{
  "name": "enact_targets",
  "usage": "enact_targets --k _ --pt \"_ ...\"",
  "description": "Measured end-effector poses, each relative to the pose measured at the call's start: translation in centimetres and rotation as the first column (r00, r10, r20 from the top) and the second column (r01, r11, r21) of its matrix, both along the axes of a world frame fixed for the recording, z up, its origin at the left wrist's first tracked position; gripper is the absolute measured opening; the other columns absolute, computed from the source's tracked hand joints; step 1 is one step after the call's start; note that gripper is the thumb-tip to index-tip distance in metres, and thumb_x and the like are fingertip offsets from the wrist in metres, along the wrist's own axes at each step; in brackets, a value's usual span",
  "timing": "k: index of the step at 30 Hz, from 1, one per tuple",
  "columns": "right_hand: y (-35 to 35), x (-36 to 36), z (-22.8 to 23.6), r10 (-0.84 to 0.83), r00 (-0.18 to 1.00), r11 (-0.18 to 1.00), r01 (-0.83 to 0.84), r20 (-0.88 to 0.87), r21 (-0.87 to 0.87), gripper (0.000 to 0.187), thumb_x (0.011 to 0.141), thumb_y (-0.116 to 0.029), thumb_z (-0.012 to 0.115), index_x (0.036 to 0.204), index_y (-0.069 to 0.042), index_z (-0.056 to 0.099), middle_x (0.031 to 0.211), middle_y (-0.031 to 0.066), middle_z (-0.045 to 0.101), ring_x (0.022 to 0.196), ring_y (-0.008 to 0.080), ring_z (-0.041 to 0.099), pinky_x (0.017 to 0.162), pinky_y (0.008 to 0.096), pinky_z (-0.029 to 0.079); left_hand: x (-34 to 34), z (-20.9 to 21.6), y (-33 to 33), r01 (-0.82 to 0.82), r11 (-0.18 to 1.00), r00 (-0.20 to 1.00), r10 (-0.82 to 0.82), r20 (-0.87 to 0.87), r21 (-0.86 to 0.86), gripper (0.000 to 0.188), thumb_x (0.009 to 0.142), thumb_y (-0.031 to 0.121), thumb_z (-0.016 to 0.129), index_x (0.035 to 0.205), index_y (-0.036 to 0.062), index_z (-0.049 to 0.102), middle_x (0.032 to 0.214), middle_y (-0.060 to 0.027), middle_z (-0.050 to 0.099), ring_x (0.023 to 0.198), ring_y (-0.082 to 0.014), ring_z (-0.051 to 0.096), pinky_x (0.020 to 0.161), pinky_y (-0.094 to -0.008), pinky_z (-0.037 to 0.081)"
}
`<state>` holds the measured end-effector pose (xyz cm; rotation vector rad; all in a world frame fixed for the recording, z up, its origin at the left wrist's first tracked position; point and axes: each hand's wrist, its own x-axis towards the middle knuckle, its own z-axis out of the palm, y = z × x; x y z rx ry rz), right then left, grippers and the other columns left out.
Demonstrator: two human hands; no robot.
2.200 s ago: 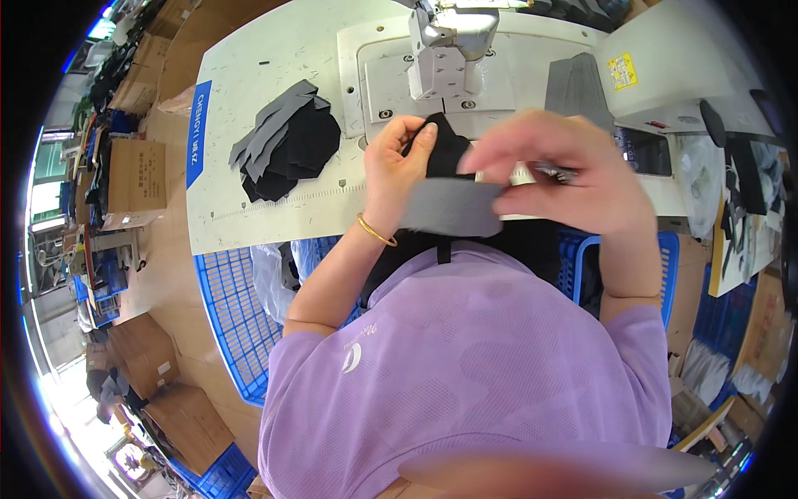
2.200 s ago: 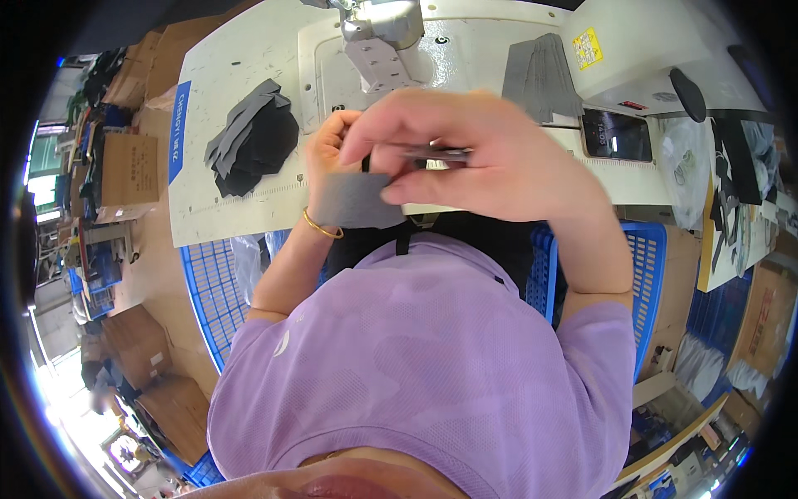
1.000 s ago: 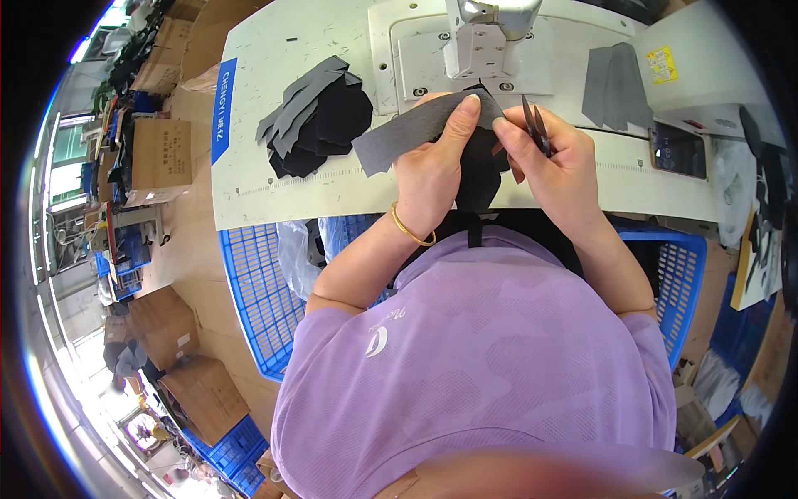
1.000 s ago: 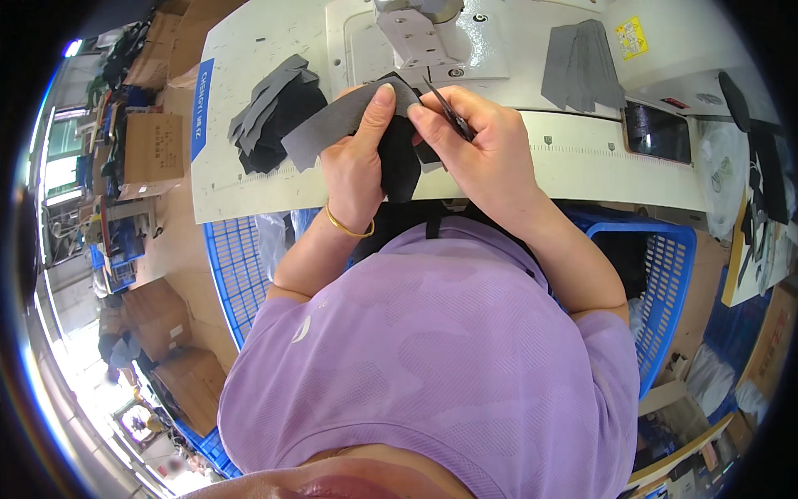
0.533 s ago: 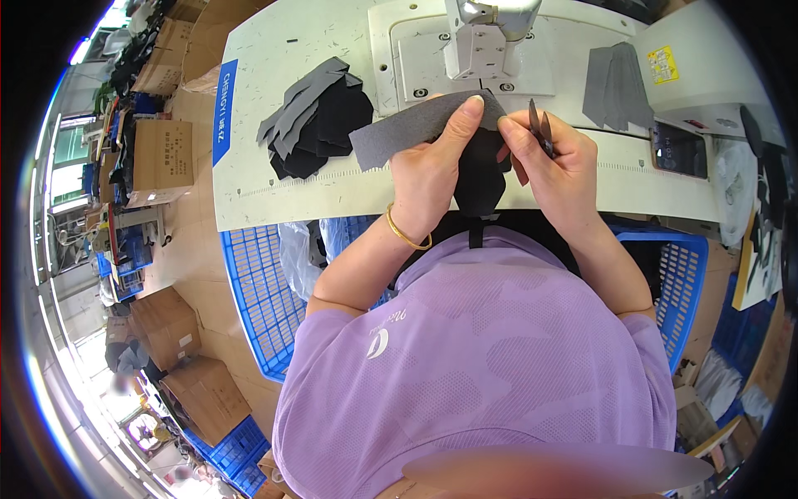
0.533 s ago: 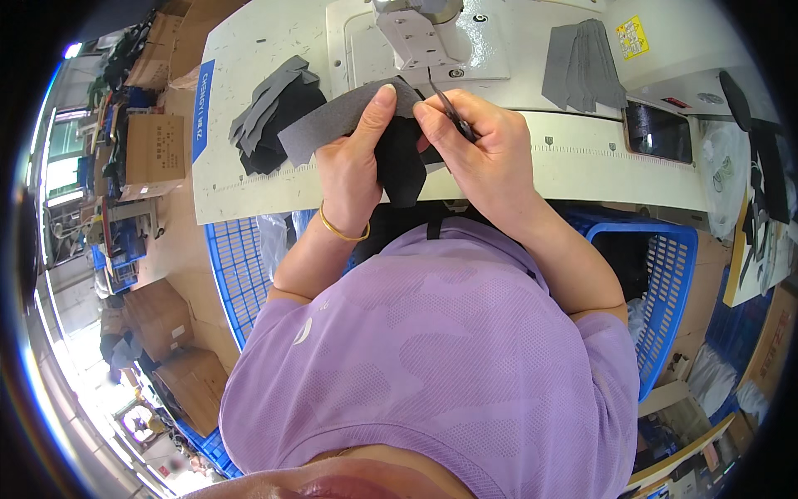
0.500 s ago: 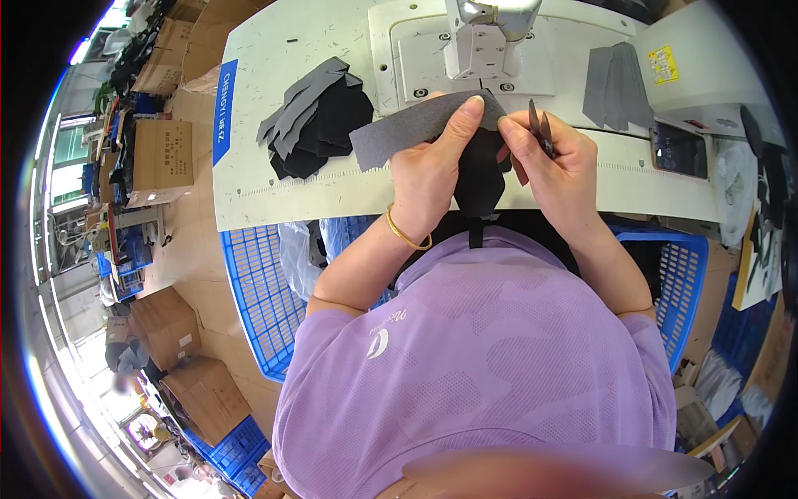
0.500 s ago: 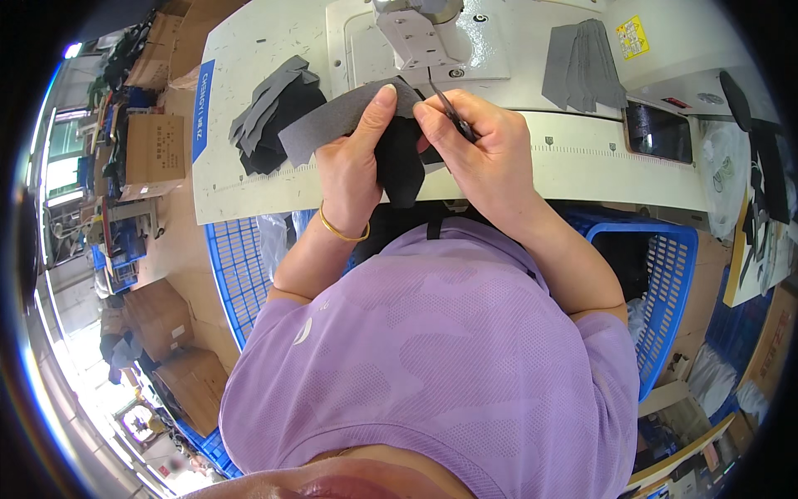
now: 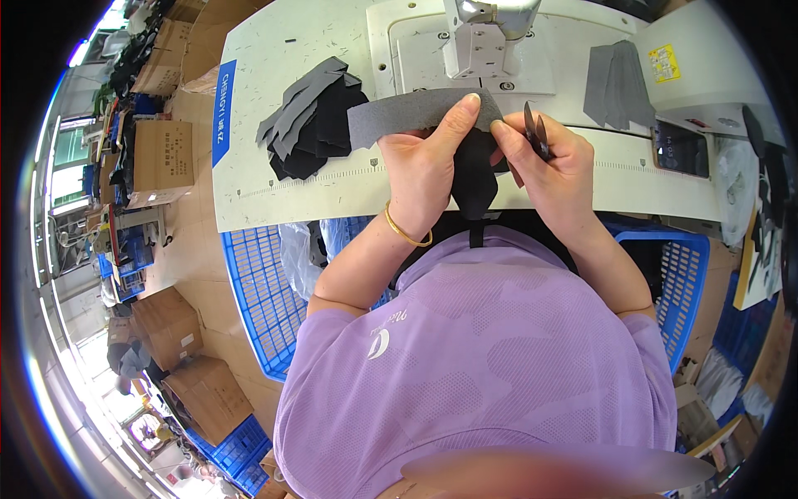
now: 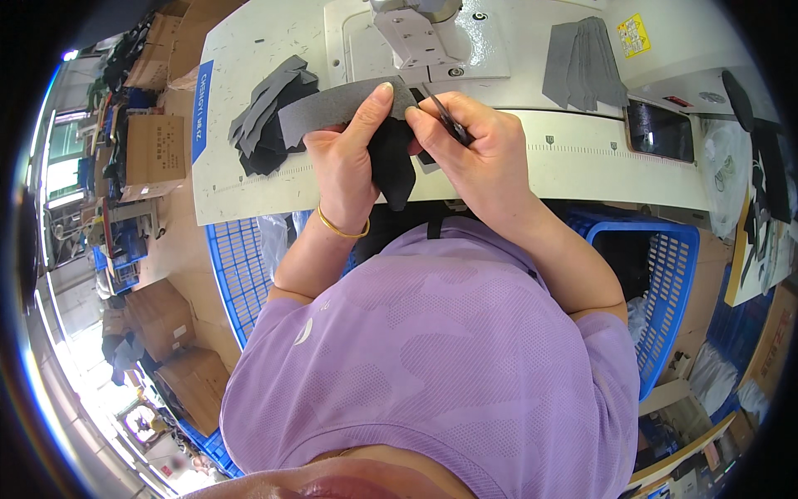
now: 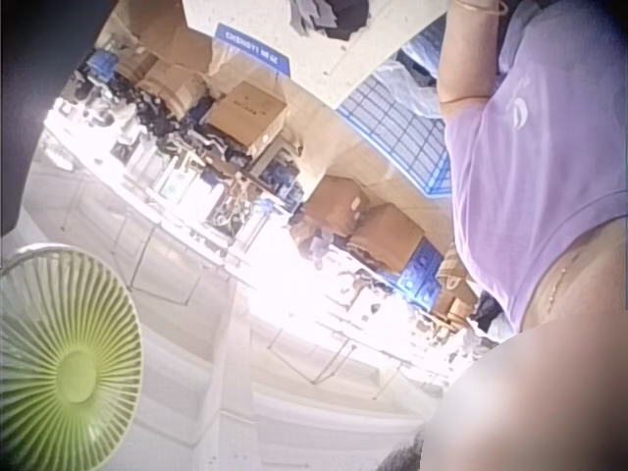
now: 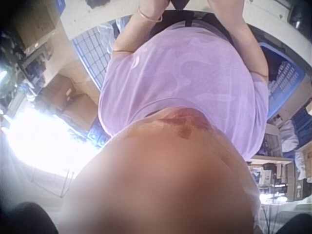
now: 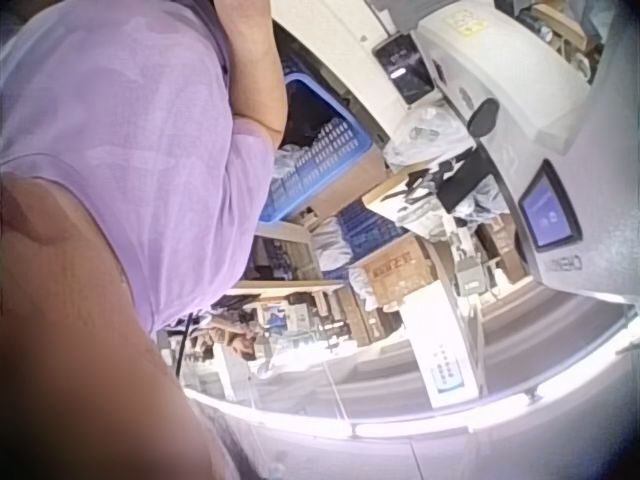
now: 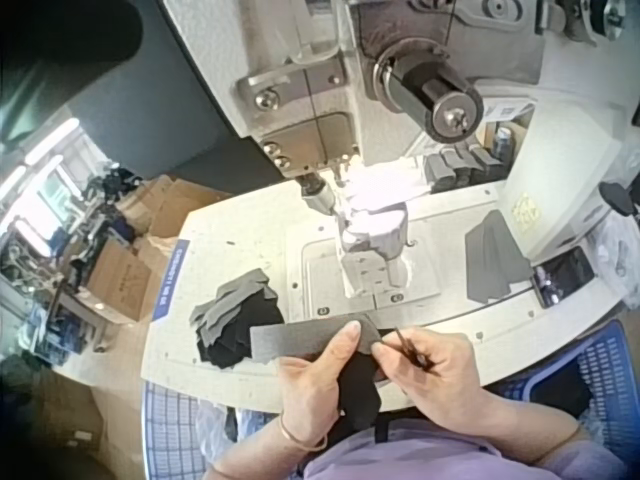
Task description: Stitching black fabric components together using an industrial sewing machine.
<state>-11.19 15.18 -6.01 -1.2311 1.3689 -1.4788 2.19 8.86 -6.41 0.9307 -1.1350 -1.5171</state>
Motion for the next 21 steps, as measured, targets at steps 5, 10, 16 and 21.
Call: enact_targets --k 5,10,16,21 --pt "0.2 -0.2 -0.1 0.007 1.0 1.0 -0.006 0.015 -0.019 0.021 0.095 -0.019 0.062 0.091 0.001 0.067 0.069 0.0024 0.066 0.061 0.003 0.054 0.055 0.0197 0.043 0.0 0.2 0.1 -0.004 0.999 1.0 0.003 0.007 0.034 0.018 0.091 0.012 0.068 0.083 -0.0046 0.068 0.074 -0.0091 0.067 0.057 -0.0136 0.062 0.049 -0.0257 0.051" --pt "0.4 -0.6 -0.2 0.018 1.0 1.0 -0.018 -0.005 -0.003 0.021 0.097 -0.019 0.06 0.092 0.0 0.066 0.071 0.0015 0.067 0.06 0.002 0.052 0.054 0.0194 0.041 -0.3 0.8 0.2 0.002 0.999 1.0 -0.002 -0.007 0.035 0.017 0.091 0.011 0.068 0.083 -0.0034 0.069 0.074 -0.007 0.067 0.059 -0.0108 0.061 0.049 -0.0238 0.049" --pt "-0.1 -0.8 0.1 0.041 0.999 0.999 -0.041 -0.034 -0.009 0.022 0.097 -0.019 0.06 0.09 0.0 0.067 0.069 0.0014 0.067 0.06 0.0025 0.053 0.055 0.0196 0.042 -0.1 0.6 -0.5 0.001 1.0 1.0 -0.001 0.026 0.011 0.015 0.091 0.01 0.068 0.082 -0.003 0.068 0.074 -0.0047 0.067 0.059 -0.0086 0.059 0.05 -0.023 0.047" --pt "-1.5 -0.7 0.6 -0.022 0.995 0.994 0.011 -0.097 -0.111 0.021 0.095 -0.018 0.062 0.085 0.0 0.067 0.066 0.0016 0.066 0.056 0.0022 0.051 0.052 0.0202 0.04 -0.3 1.5 -2.4 0.058 0.996 0.997 -0.061 -0.036 -0.073 0.01 0.089 0.006 0.069 0.082 -0.0009 0.067 0.076 -0.0033 0.066 0.062 -0.0083 0.059 0.053 -0.0228 0.046"
